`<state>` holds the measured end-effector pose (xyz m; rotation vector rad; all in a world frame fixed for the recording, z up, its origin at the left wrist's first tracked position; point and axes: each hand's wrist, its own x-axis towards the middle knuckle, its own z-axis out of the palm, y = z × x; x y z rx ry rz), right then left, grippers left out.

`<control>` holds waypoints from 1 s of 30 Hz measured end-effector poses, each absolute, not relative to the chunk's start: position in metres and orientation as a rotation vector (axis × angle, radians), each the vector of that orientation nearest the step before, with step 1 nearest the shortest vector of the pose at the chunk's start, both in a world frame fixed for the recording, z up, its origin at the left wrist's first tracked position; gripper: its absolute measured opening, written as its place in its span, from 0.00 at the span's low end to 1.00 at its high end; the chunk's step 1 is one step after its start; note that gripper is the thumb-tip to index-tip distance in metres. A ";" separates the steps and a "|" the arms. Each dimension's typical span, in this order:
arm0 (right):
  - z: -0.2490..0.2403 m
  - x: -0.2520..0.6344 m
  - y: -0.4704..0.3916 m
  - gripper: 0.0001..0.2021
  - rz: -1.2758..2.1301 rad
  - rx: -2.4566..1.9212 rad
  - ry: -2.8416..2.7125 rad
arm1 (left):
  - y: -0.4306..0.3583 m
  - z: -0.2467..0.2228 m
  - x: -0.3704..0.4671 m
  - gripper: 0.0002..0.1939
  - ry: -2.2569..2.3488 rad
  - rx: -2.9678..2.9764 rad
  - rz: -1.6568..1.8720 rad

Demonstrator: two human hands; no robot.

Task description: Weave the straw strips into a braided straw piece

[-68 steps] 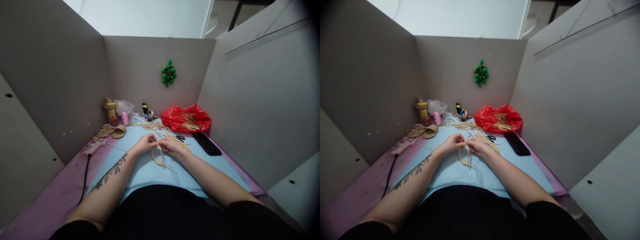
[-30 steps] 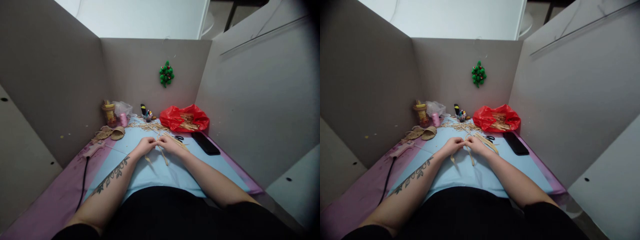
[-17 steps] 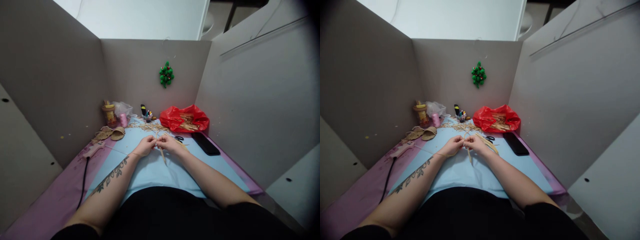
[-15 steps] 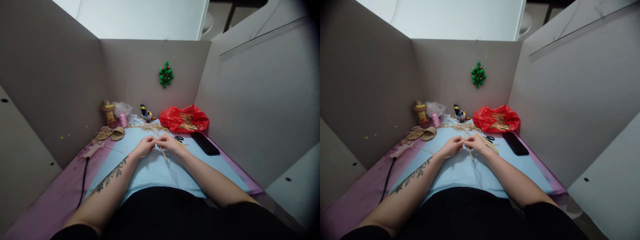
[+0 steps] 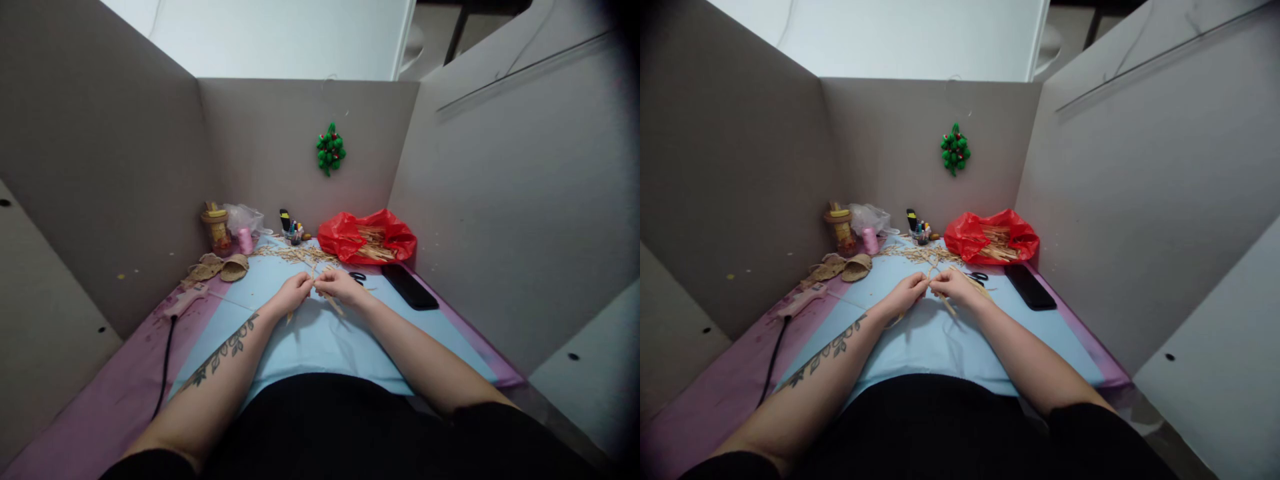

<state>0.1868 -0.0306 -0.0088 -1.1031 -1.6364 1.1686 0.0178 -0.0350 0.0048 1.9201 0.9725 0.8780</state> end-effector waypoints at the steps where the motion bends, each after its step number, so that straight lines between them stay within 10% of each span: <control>1: -0.009 0.188 -0.029 0.09 1.208 -1.106 -1.604 | -0.035 0.005 0.018 0.13 0.969 1.930 0.895; 12: 0.006 0.183 -0.046 0.13 0.727 -1.193 -1.653 | -0.037 0.001 0.021 0.10 0.972 1.897 0.929; 25: -0.016 0.155 -0.064 0.12 -0.616 -1.051 -2.264 | -0.024 -0.012 0.024 0.14 0.836 1.301 0.945; 30: -0.006 0.164 -0.064 0.08 -0.515 -0.910 -2.136 | -0.021 -0.008 0.019 0.15 0.870 1.395 0.926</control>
